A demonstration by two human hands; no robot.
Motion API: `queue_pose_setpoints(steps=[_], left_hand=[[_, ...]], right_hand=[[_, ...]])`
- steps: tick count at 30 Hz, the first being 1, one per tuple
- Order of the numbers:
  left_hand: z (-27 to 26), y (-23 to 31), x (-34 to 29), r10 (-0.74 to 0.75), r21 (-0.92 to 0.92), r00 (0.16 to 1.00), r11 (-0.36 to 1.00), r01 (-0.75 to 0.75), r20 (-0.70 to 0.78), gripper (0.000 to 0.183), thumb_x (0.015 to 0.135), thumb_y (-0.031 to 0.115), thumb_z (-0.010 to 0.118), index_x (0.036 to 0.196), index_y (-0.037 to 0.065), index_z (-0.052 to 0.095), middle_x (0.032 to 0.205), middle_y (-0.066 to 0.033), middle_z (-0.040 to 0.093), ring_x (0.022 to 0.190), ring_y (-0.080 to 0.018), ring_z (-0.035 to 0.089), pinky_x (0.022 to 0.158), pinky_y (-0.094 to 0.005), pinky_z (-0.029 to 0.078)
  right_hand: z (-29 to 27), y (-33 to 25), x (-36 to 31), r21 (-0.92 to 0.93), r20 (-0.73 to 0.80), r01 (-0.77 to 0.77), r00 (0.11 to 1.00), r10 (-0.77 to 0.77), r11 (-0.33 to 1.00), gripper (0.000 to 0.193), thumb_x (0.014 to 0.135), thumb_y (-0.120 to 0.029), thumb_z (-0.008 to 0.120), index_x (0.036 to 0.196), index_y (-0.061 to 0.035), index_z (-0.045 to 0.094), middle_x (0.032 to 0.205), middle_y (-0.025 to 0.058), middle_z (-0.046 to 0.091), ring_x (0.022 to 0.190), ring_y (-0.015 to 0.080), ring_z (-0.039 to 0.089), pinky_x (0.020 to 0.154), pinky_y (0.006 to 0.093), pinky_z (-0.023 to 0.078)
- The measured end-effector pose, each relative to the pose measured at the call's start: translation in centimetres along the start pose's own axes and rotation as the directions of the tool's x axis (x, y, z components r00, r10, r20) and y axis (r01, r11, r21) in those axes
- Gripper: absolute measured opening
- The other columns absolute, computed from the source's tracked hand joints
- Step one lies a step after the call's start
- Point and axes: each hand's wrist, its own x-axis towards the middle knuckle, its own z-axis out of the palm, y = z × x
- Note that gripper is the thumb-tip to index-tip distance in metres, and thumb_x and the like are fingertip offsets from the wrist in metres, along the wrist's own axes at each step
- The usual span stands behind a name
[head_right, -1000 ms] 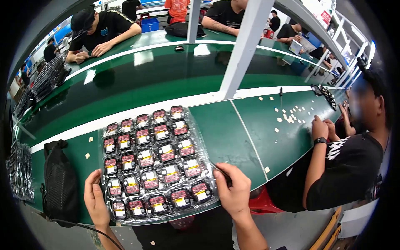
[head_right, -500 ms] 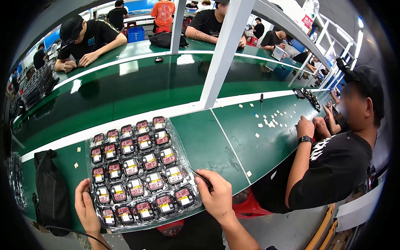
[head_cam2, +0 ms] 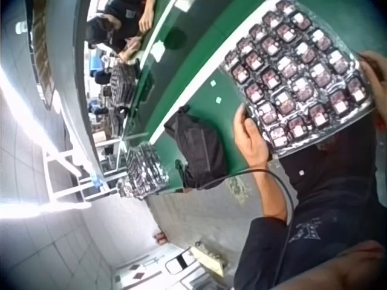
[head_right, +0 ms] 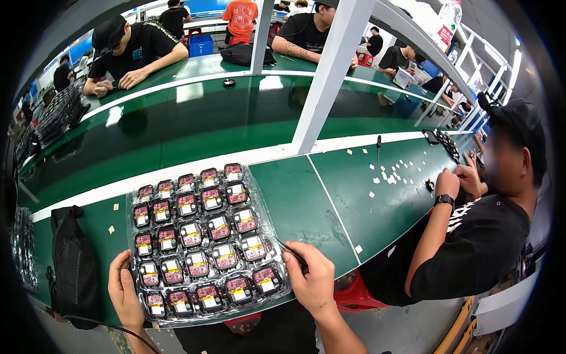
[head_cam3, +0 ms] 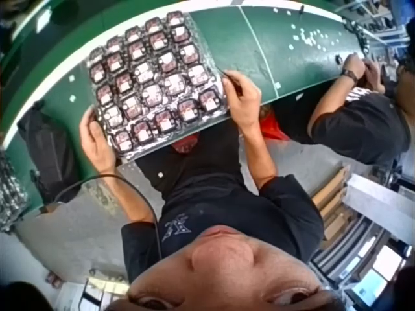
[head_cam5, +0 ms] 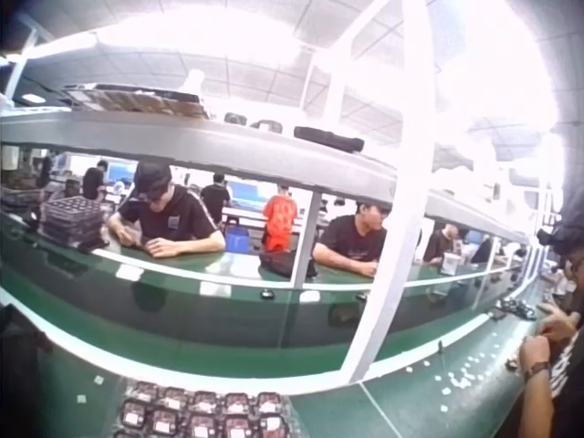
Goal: Assembling small electronic components on a factory assembly line.
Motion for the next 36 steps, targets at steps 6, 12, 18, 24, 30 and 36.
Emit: queue_pose_setpoints(steps=[6, 12, 18, 24, 30, 36], left_hand=[[0.0, 0.0, 0.0, 0.001, 0.002, 1.0, 1.0, -0.001, 0.004, 0.04, 0.11, 0.021, 0.046, 0.134, -0.009, 0.057, 0.133, -0.0194, 0.063, 0.125, -0.0273, 0.06, 0.111, -0.0388, 0.043], [-0.3, 0.4, 0.1, -0.017, -0.046, 1.0, 0.999, 0.016, -0.014, 0.039, 0.108, 0.017, 0.048, 0.134, -0.01, 0.056, 0.132, -0.0192, 0.063, 0.124, -0.0269, 0.061, 0.11, -0.0382, 0.043], [0.5, 0.3, 0.4, 0.021, -0.006, 1.0, 1.0, -0.021, -0.017, 0.033, 0.104, 0.014, 0.054, 0.129, -0.006, 0.062, 0.127, -0.02, 0.067, 0.12, -0.0307, 0.064, 0.106, -0.0386, 0.046], [-0.1, 0.3, 0.1, 0.004, 0.017, 1.0, 1.0, -0.004, -0.021, 0.034, 0.104, 0.016, 0.056, 0.128, -0.006, 0.062, 0.126, -0.0204, 0.068, 0.121, -0.033, 0.064, 0.106, -0.0387, 0.046], [-0.1, 0.3, 0.2, -0.004, 0.002, 1.0, 1.0, 0.004, -0.03, 0.033, 0.103, 0.011, 0.053, 0.129, -0.007, 0.061, 0.126, -0.0191, 0.067, 0.119, -0.0281, 0.064, 0.106, -0.0369, 0.046], [-0.1, 0.0, 0.0, -0.026, -0.055, 0.999, 0.998, 0.025, -0.02, 0.037, 0.105, 0.014, 0.05, 0.134, -0.009, 0.058, 0.132, -0.0189, 0.063, 0.124, -0.0262, 0.06, 0.111, -0.0378, 0.043]], right_hand=[[0.0, 0.2, -0.1, 0.01, 0.001, 0.0, 1.0, 0.0, 1.0, 0.018, 0.094, 0.003, 0.07, 0.111, 0.0072, 0.069, 0.095, 0.0123, 0.076, 0.086, 0.0143, 0.073, 0.075, 0.0256, 0.056], [0.7, 0.2, 0.0, 0.029, 0.0, -0.015, 1.0, 0.015, 0.999, 0.018, 0.092, 0.001, 0.072, 0.11, 0.0049, 0.069, 0.093, 0.015, 0.073, 0.079, 0.0192, 0.072, 0.071, 0.0296, 0.056], [0.2, 0.9, -0.3, 0.092, -0.049, -0.06, 0.997, 0.064, 0.994, 0.017, 0.096, 0.002, 0.068, 0.112, 0.0077, 0.067, 0.094, 0.0103, 0.073, 0.083, 0.013, 0.068, 0.076, 0.0263, 0.054], [0.5, 0.9, -0.5, 0.088, -0.031, -0.07, 0.997, 0.073, 0.994, 0.016, 0.098, 0.0, 0.066, 0.112, 0.0083, 0.066, 0.091, 0.0088, 0.071, 0.081, 0.0117, 0.066, 0.075, 0.0252, 0.052], [0.6, 0.8, -0.5, 0.082, -0.051, -0.045, 0.998, 0.049, 0.996, 0.017, 0.095, 0.003, 0.069, 0.111, 0.0067, 0.068, 0.093, 0.0102, 0.073, 0.083, 0.0129, 0.068, 0.074, 0.0262, 0.054], [0.8, 0.6, -0.2, 0.041, -0.036, 0.01, 0.999, -0.009, 0.999, 0.017, 0.095, 0.0, 0.071, 0.11, 0.0059, 0.068, 0.091, 0.0117, 0.072, 0.077, 0.0141, 0.069, 0.069, 0.0259, 0.054]])
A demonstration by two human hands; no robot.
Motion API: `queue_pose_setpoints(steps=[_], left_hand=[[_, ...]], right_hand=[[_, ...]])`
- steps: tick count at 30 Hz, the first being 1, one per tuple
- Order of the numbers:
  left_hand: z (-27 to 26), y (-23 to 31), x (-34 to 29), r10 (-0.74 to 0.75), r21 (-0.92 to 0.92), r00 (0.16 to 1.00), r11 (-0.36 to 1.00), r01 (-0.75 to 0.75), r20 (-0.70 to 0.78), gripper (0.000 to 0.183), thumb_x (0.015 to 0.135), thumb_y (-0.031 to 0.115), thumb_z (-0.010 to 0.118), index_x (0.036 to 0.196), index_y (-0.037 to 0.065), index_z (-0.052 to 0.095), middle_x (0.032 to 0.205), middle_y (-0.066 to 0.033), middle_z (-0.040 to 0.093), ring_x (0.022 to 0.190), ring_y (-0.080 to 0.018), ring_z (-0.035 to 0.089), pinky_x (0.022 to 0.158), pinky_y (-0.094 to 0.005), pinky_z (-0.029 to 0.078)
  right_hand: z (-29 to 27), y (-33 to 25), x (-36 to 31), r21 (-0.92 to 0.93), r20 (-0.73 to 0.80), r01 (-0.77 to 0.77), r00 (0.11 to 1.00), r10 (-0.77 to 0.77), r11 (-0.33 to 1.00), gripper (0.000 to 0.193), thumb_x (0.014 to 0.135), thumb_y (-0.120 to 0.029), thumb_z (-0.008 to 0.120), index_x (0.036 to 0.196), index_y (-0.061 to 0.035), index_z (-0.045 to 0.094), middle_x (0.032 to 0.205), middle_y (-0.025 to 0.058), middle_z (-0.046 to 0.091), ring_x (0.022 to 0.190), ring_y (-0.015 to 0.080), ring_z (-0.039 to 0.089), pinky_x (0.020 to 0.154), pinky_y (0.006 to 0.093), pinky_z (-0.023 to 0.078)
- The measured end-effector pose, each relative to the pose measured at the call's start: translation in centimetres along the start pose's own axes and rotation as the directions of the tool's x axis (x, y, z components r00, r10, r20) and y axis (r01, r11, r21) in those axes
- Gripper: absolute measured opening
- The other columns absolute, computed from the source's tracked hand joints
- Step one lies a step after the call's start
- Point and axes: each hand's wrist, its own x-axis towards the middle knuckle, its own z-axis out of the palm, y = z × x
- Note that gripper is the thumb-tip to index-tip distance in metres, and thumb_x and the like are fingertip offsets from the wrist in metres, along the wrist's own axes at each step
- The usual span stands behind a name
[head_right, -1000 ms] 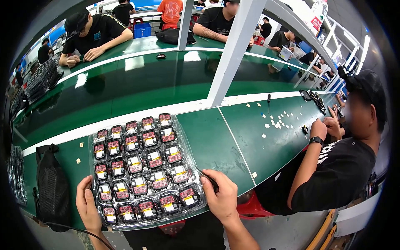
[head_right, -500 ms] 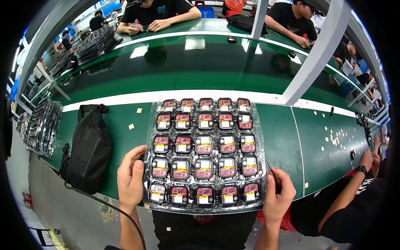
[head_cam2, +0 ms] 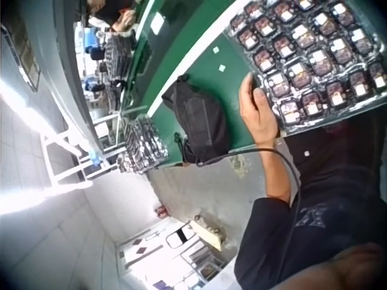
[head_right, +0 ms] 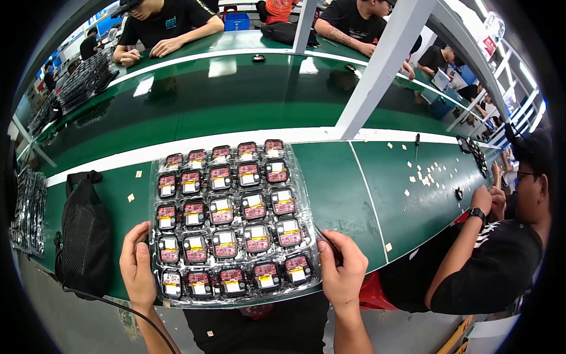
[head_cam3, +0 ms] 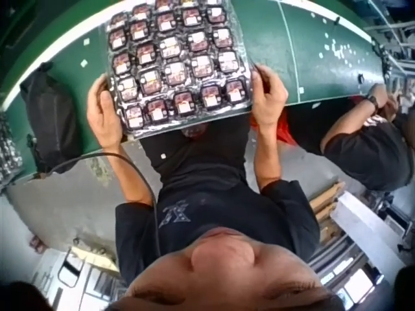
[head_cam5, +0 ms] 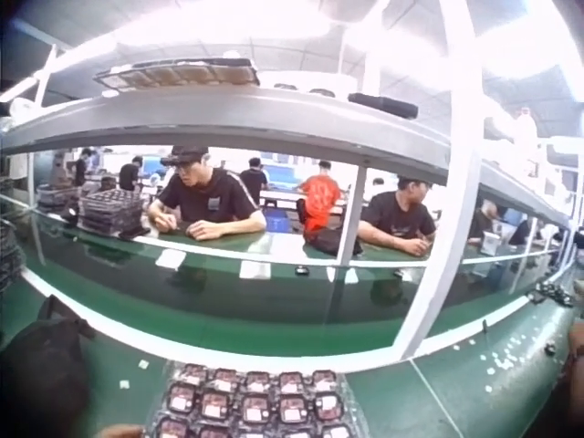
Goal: Assembling small electronic components on a factory assembly line.
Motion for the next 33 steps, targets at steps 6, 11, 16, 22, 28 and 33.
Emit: queue_pose_setpoints(steps=[6, 11, 16, 22, 28, 33], left_hand=[[0.5, -0.1, 0.1, 0.007, 0.012, 1.0, 1.0, -0.007, 0.011, 0.041, 0.108, 0.022, 0.05, 0.134, -0.01, 0.056, 0.131, -0.0195, 0.063, 0.124, -0.0266, 0.061, 0.108, -0.0379, 0.044], [0.1, -0.1, -0.1, 0.023, 0.048, 1.0, 0.999, -0.023, 0.002, 0.044, 0.11, 0.027, 0.049, 0.134, -0.009, 0.056, 0.132, -0.0191, 0.063, 0.124, -0.0269, 0.06, 0.109, -0.0386, 0.044], [0.0, -0.4, -0.1, 0.032, 0.092, 0.999, 0.995, -0.032, 0.004, 0.046, 0.11, 0.027, 0.047, 0.135, -0.01, 0.057, 0.131, -0.0206, 0.064, 0.124, -0.0286, 0.06, 0.11, -0.0398, 0.043], [-0.3, -1.1, 0.1, 0.038, 0.118, 0.999, 0.992, -0.039, 0.012, 0.046, 0.11, 0.025, 0.045, 0.136, -0.01, 0.059, 0.133, -0.0219, 0.065, 0.125, -0.0291, 0.061, 0.11, -0.0393, 0.044], [-0.2, -1.0, 0.1, 0.03, 0.134, 1.0, 0.991, -0.03, 0.003, 0.045, 0.11, 0.024, 0.046, 0.136, -0.01, 0.06, 0.134, -0.0225, 0.065, 0.125, -0.0294, 0.062, 0.11, -0.0392, 0.044], [-0.2, -0.9, 0.1, 0.03, 0.136, 1.0, 0.99, -0.031, 0.01, 0.045, 0.11, 0.023, 0.046, 0.136, -0.01, 0.06, 0.133, -0.0225, 0.066, 0.125, -0.0296, 0.062, 0.111, -0.0394, 0.043]], right_hand=[[-0.6, 0.2, 0.1, -0.002, -0.002, -0.007, 1.0, 0.007, 1.0, 0.018, 0.094, -0.001, 0.072, 0.111, 0.005, 0.069, 0.092, 0.0141, 0.073, 0.078, 0.0174, 0.07, 0.07, 0.0283, 0.055], [-0.4, 0.4, 0.1, 0.017, 0.023, 0.002, 1.0, -0.002, 1.0, 0.019, 0.094, -0.002, 0.072, 0.112, 0.0033, 0.069, 0.094, 0.0155, 0.073, 0.079, 0.0224, 0.073, 0.071, 0.0305, 0.056], [-0.4, 0.5, -0.1, -0.002, 0.021, -0.004, 1.0, 0.004, 1.0, 0.019, 0.094, -0.003, 0.072, 0.112, 0.002, 0.069, 0.094, 0.0153, 0.074, 0.078, 0.023, 0.073, 0.069, 0.0305, 0.056], [-0.4, -0.4, 0.3, -0.025, 0.012, 0.015, 1.0, -0.014, 1.0, 0.018, 0.093, -0.002, 0.073, 0.111, 0.0017, 0.07, 0.094, 0.015, 0.074, 0.077, 0.0224, 0.073, 0.068, 0.0304, 0.056], [-0.6, -0.2, 0.3, -0.043, 0.011, 0.047, 0.999, -0.047, 0.998, 0.019, 0.092, -0.002, 0.074, 0.11, 0.0028, 0.07, 0.092, 0.0151, 0.074, 0.074, 0.0215, 0.071, 0.065, 0.0297, 0.055], [-0.6, 0.1, 0.2, -0.025, 0.003, 0.062, 0.998, -0.062, 0.998, 0.019, 0.091, -0.001, 0.074, 0.11, 0.0032, 0.07, 0.092, 0.0146, 0.073, 0.074, 0.0202, 0.071, 0.064, 0.0292, 0.055]])
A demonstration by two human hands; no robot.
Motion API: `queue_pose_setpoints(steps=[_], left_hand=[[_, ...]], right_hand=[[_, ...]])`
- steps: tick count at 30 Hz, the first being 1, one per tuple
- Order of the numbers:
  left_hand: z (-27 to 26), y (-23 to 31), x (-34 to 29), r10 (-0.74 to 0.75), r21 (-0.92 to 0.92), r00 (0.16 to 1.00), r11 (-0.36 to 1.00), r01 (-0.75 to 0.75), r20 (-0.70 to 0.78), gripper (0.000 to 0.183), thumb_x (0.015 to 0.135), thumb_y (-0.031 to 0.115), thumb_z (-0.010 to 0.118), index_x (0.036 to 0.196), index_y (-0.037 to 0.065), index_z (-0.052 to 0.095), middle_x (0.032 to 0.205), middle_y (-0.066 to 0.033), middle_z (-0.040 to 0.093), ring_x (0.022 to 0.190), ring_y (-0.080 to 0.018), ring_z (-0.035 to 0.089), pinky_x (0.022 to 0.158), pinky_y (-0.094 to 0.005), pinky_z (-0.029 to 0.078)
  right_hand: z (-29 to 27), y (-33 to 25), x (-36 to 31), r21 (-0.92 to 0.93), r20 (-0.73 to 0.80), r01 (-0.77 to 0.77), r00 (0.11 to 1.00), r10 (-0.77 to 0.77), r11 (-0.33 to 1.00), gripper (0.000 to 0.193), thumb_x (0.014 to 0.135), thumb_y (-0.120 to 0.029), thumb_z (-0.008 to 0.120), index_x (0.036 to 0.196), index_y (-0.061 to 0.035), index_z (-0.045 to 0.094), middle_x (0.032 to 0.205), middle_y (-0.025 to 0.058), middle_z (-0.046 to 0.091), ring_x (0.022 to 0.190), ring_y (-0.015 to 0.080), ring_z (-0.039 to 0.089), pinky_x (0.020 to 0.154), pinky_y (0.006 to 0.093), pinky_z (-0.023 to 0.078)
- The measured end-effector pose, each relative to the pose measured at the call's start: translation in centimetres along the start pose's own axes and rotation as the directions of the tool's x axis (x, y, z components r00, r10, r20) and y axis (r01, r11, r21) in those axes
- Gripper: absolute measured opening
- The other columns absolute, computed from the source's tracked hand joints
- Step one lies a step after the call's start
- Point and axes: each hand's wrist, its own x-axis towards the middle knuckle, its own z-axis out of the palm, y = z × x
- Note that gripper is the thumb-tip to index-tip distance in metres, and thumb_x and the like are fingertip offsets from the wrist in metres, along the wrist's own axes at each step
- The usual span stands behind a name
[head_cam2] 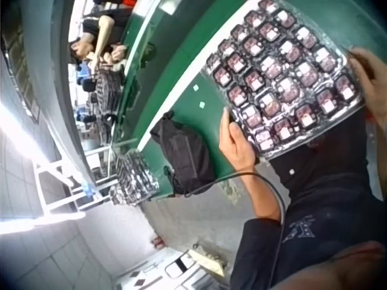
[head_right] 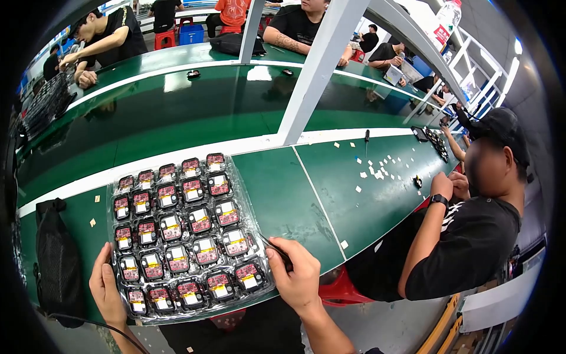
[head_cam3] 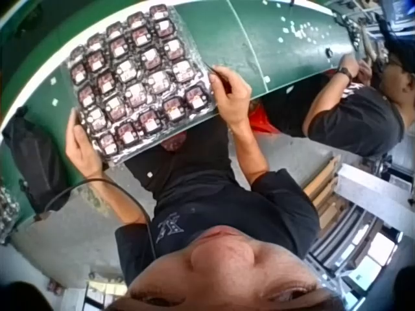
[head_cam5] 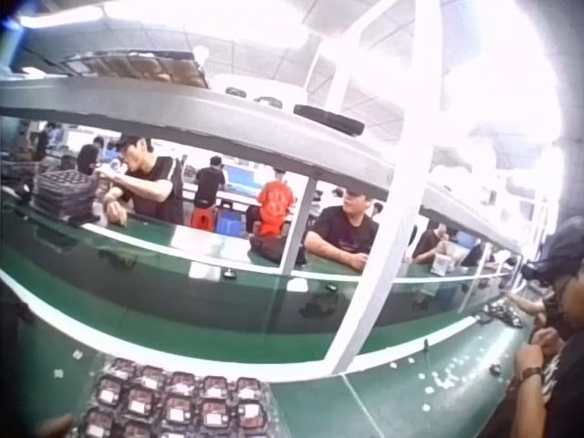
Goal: Assembling small electronic components on a factory assembly line.
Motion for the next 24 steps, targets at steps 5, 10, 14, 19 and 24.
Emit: queue_pose_setpoints(steps=[5, 10, 14, 19, 24], left_hand=[[0.0, -0.1, -0.2, 0.0, -0.019, 1.0, 1.0, 0.0, -0.002, 0.045, 0.11, 0.024, 0.047, 0.135, -0.011, 0.06, 0.133, -0.0227, 0.066, 0.125, -0.0293, 0.062, 0.11, -0.0394, 0.043], [-0.6, 0.3, -0.5, 0.005, -0.003, 1.0, 1.0, -0.005, -0.018, 0.044, 0.109, 0.023, 0.048, 0.134, -0.011, 0.06, 0.132, -0.0229, 0.066, 0.124, -0.0293, 0.062, 0.11, -0.0392, 0.044], [0.4, 0.8, 0.2, 0.009, -0.009, 1.0, 1.0, -0.009, -0.026, 0.04, 0.107, 0.019, 0.051, 0.133, -0.01, 0.063, 0.131, -0.0221, 0.068, 0.123, -0.0279, 0.063, 0.109, -0.0365, 0.044], [0.7, 1.2, 0.5, 0.019, -0.016, 0.999, 1.0, -0.019, -0.026, 0.038, 0.106, 0.014, 0.051, 0.134, -0.009, 0.063, 0.13, -0.0207, 0.069, 0.121, -0.0261, 0.064, 0.107, -0.0353, 0.045], [0.4, 1.0, 0.2, 0.019, -0.013, 0.999, 1.0, -0.02, -0.026, 0.038, 0.106, 0.014, 0.051, 0.135, -0.008, 0.062, 0.129, -0.0204, 0.069, 0.121, -0.0256, 0.064, 0.107, -0.0353, 0.045]], right_hand=[[0.2, 0.1, -0.5, 0.021, -0.014, 0.003, 1.0, -0.003, 1.0, 0.019, 0.091, -0.001, 0.074, 0.11, 0.0033, 0.07, 0.091, 0.0141, 0.073, 0.072, 0.0187, 0.07, 0.063, 0.028, 0.054], [0.4, -0.1, -0.5, 0.041, 0.026, -0.058, 0.998, 0.057, 0.997, 0.019, 0.092, -0.001, 0.074, 0.11, 0.0028, 0.07, 0.09, 0.0121, 0.073, 0.07, 0.0151, 0.067, 0.062, 0.0256, 0.052], [0.3, 0.2, -0.3, 0.023, -0.035, -0.053, 0.998, 0.054, 0.998, 0.018, 0.094, -0.002, 0.073, 0.11, 0.006, 0.07, 0.091, 0.0104, 0.072, 0.075, 0.0114, 0.066, 0.066, 0.0252, 0.052], [0.1, 0.4, -0.1, 0.052, -0.018, -0.072, 0.997, 0.073, 0.996, 0.02, 0.098, -0.001, 0.068, 0.116, 0.0075, 0.067, 0.096, 0.0112, 0.074, 0.086, 0.0138, 0.07, 0.078, 0.0261, 0.055], [0.4, 0.6, -0.4, 0.064, -0.002, -0.063, 0.998, 0.063, 0.996, 0.019, 0.098, -0.001, 0.067, 0.116, 0.0073, 0.067, 0.097, 0.012, 0.075, 0.088, 0.0147, 0.072, 0.079, 0.0262, 0.055]])
